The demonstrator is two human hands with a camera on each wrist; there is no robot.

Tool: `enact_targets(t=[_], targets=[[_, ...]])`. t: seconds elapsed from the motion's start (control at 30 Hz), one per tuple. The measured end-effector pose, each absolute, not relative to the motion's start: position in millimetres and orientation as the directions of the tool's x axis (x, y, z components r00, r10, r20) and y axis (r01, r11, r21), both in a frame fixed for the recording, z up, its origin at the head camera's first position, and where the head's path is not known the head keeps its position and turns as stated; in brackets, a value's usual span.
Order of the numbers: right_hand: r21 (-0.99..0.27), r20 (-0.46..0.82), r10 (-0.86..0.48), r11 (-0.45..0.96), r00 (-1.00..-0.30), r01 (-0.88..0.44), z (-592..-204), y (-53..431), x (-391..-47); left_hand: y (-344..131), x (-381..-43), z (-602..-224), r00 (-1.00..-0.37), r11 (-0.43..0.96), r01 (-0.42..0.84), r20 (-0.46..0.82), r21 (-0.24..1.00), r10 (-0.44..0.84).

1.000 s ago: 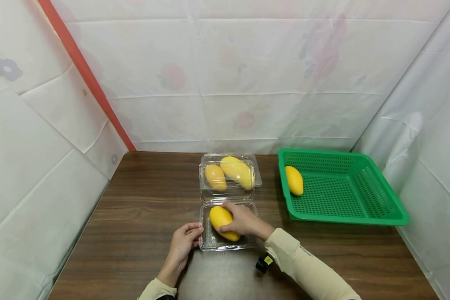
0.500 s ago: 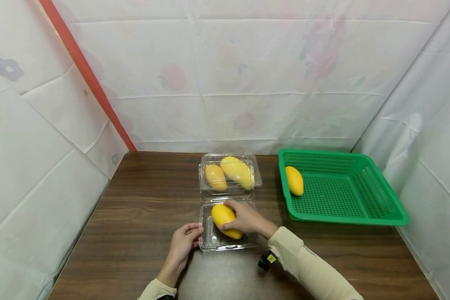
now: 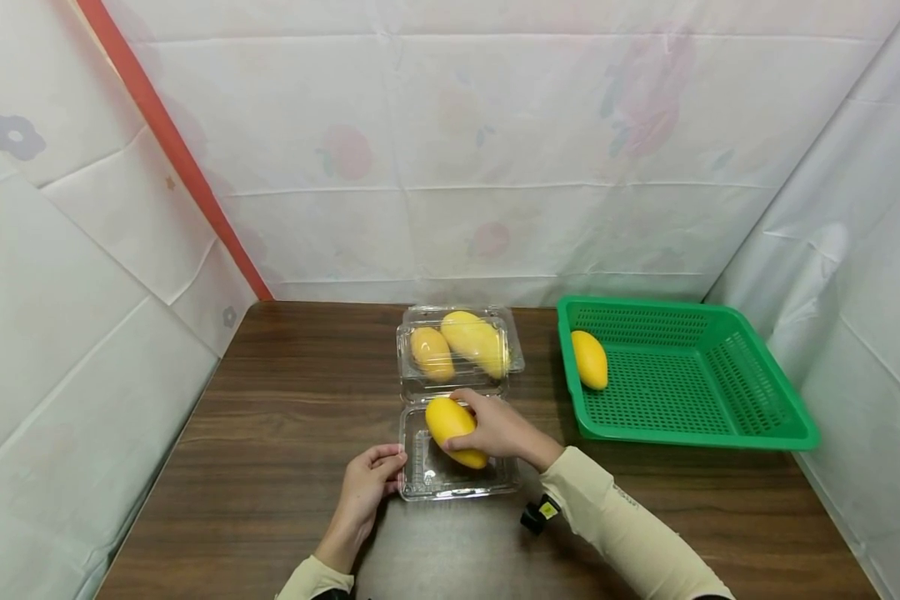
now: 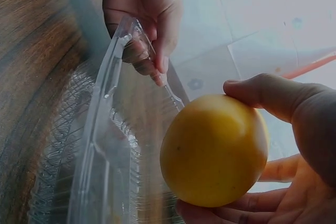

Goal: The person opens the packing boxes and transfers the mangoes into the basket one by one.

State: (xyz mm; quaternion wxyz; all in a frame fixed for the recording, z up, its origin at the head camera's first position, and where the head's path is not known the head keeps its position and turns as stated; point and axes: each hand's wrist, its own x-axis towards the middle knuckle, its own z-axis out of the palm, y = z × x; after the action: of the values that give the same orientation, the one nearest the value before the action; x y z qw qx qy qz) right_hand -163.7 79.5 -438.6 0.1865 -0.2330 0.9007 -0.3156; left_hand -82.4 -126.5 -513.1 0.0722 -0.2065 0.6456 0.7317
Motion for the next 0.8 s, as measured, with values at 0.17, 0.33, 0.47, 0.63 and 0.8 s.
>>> enact_targets(t=[0.17, 0.33, 0.47, 0.63, 0.8], targets=[[-0.652, -0.168, -0.541, 0.688, -0.824, -0.319, -435.5, 80.6, -164.3, -126.6, -82.6, -512.9, -0.903, -0.154, -0.376, -0.398, 0.914, -0.161], [-0.648, -0.154, -0.538, 0.688, -0.829, -0.326, -433.2, 82.2, -164.4, -126.7, -82.9, -513.1, -0.903, -0.154, -0.376, -0.399, 0.914, -0.159], [-0.647, -0.157, -0.534, 0.691, -0.831, -0.322, -430.9, 83.2, -164.8, -126.9, -82.8, -513.8, -0.903, -0.150, -0.378, -0.400, 0.913, -0.158], [-0.651, -0.162, -0.533, 0.690, -0.830, -0.316, -426.4, 84.1, -164.3, -127.1, -82.6, -513.9, -0.904, -0.151, -0.377, -0.399, 0.914, -0.154], [-0.660, -0.169, -0.534, 0.686, -0.829, -0.308, -422.2, 85.4, -163.7, -126.7, -82.7, -513.5, -0.906, -0.157, -0.372, -0.395, 0.915, -0.155]])
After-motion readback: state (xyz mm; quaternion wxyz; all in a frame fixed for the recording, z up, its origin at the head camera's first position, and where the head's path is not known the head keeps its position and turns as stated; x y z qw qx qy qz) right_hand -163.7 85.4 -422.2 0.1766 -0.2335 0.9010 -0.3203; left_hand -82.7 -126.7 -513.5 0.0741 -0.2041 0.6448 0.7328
